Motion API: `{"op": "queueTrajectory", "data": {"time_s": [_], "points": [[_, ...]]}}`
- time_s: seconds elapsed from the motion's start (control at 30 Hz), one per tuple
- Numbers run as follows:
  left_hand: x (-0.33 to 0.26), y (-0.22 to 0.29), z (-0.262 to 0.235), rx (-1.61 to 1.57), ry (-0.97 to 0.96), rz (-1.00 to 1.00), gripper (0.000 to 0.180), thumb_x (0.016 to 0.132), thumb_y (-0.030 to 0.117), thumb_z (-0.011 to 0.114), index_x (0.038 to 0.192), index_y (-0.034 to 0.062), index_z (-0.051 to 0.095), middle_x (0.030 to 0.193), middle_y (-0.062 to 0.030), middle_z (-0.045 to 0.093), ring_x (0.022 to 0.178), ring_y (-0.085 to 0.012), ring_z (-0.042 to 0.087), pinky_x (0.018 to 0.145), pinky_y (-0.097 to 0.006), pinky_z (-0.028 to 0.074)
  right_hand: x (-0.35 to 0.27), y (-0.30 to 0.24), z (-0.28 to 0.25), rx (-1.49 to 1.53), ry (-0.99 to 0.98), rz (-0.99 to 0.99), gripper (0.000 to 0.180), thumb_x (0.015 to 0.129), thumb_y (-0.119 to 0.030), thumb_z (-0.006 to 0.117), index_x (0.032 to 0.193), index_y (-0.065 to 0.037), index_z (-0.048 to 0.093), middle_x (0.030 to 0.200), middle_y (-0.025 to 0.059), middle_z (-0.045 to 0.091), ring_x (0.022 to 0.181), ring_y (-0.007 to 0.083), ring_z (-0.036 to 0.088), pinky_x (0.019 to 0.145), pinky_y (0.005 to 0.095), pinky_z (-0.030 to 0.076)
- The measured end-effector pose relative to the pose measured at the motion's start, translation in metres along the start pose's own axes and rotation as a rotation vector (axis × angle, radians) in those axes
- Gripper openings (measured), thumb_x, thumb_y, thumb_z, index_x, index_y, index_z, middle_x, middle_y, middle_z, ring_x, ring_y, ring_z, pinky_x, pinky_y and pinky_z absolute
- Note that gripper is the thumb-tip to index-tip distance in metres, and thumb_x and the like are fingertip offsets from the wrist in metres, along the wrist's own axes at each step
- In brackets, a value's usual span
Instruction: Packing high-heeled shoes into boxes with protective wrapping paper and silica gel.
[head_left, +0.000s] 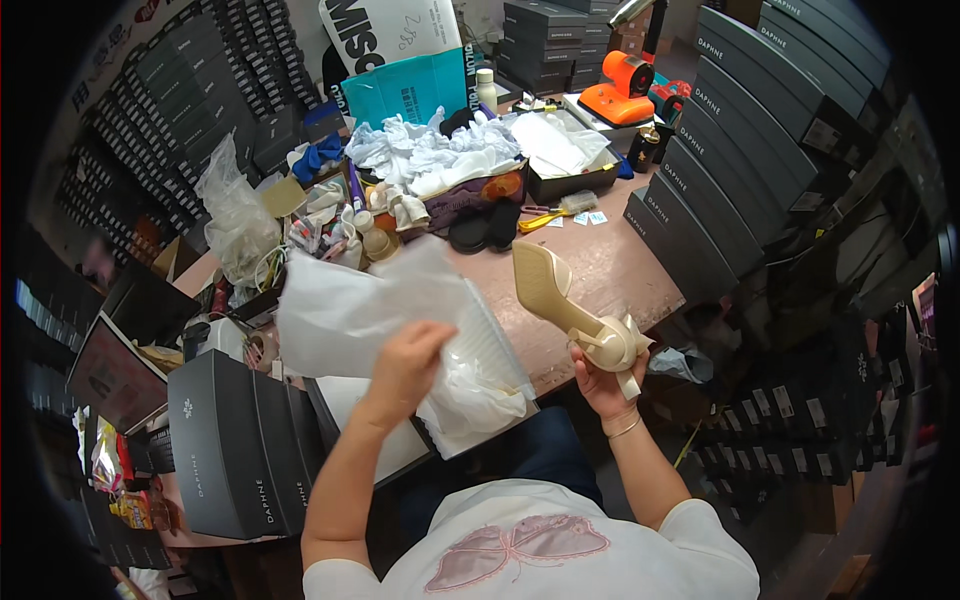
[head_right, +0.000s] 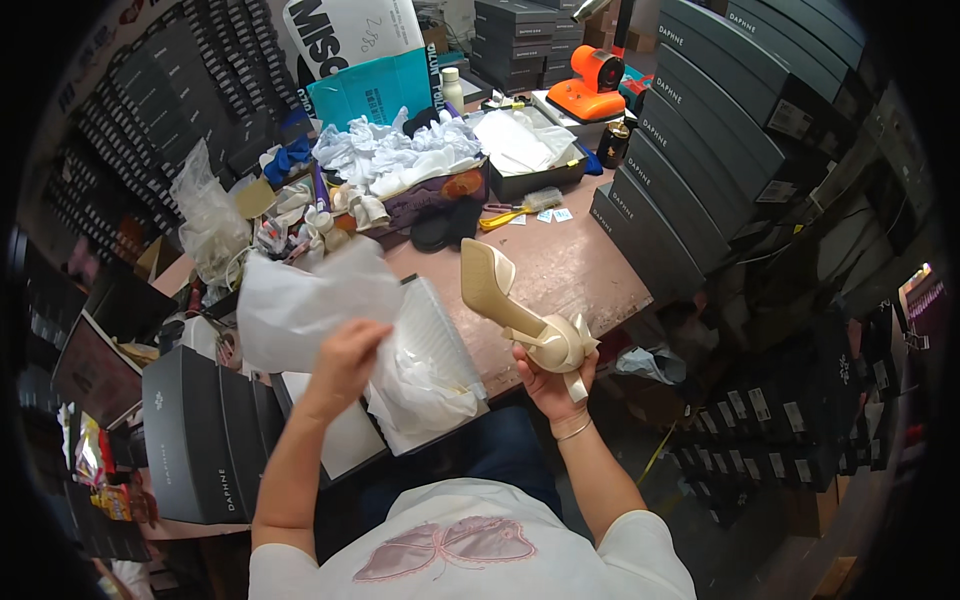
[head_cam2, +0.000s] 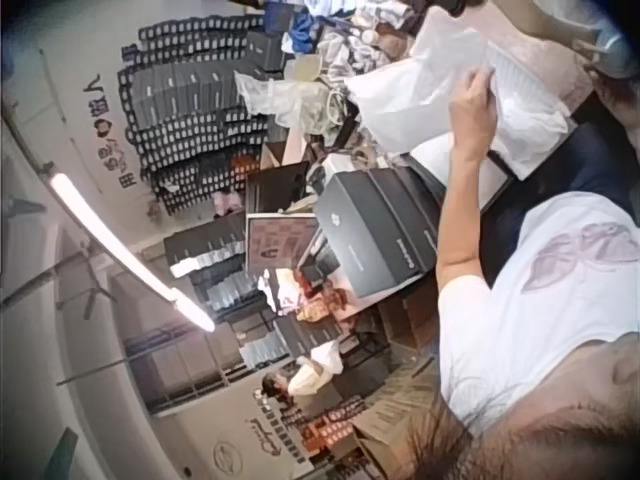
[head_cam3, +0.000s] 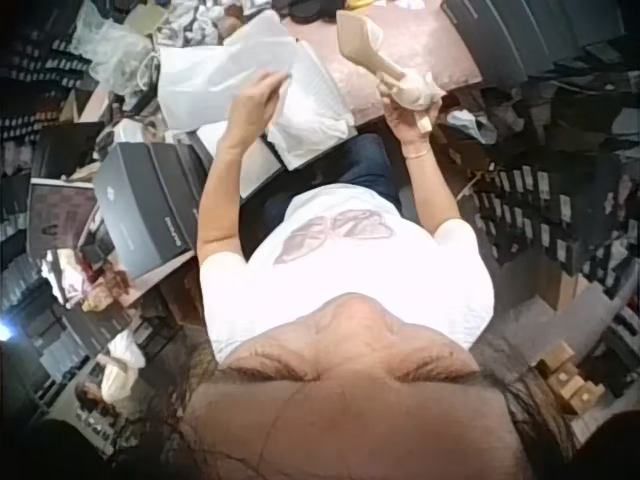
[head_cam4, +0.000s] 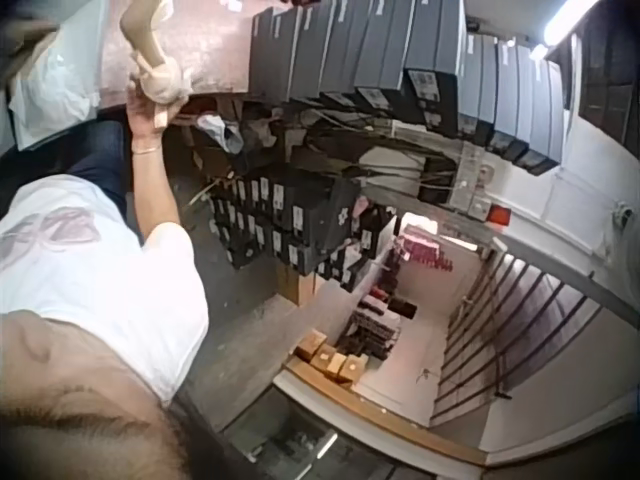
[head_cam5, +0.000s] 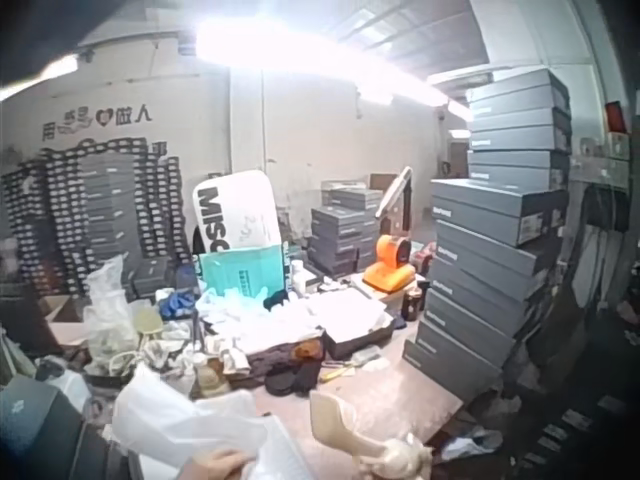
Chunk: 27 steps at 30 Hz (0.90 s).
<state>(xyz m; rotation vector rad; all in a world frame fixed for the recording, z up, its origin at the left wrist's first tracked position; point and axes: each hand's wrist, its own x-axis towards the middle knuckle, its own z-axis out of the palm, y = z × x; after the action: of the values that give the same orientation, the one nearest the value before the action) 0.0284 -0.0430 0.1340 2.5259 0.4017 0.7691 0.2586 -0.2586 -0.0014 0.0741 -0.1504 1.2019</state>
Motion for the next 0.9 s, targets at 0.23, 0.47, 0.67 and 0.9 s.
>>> {"op": "queueTrajectory", "data": {"time_s": [0.23,0.47,0.67,0.9], "points": [[-0.032,-0.008,0.017,-0.069,-0.085,-0.161,0.029,0.075,-0.007,0.058,0.102,0.0026,0.064,0.098,-0.0116,0.060,0.090,-0.0309,0.060,0.077,-0.037,0.050,-0.015,-0.001,0.009,0.173,0.050,0.043,0.070,0.081,-0.053,0.066,0.136,-0.014,0.048,0.135,0.0162,0.052,0.115,0.0418,0.054,0.095,0.0438,0.051],[-0.050,-0.018,0.000,0.250,-0.087,-0.119,0.042,0.071,-0.007,0.058,0.113,0.0015,0.060,0.110,-0.0137,0.058,0.099,-0.0317,0.059,0.082,-0.039,0.050,-0.015,-0.003,0.023,-0.021,0.040,0.190,0.069,0.079,-0.057,0.065,0.130,-0.014,0.051,0.122,0.0177,0.057,0.105,0.0439,0.059,0.083,0.0503,0.056],[-0.074,-0.022,-0.044,0.370,-0.137,-0.283,0.059,0.072,-0.006,0.057,0.129,-0.0027,0.045,0.128,-0.0148,0.047,0.100,-0.0345,0.059,0.082,-0.041,0.052,0.015,0.053,0.084,-0.318,-0.006,0.464,0.081,0.082,-0.058,0.062,0.131,0.003,0.043,0.122,0.0253,0.053,0.106,0.0428,0.059,0.074,0.0589,0.057],[-0.100,-0.027,-0.112,0.713,-0.022,-0.248,0.053,0.073,-0.004,0.059,0.125,0.0004,0.051,0.128,-0.0137,0.051,0.099,-0.0302,0.060,0.082,-0.037,0.052,0.040,0.110,0.092,-0.505,0.060,0.582,0.074,0.086,-0.055,0.059,0.132,0.000,0.042,0.122,0.0214,0.055,0.105,0.0386,0.061,0.081,0.0550,0.057]]}}
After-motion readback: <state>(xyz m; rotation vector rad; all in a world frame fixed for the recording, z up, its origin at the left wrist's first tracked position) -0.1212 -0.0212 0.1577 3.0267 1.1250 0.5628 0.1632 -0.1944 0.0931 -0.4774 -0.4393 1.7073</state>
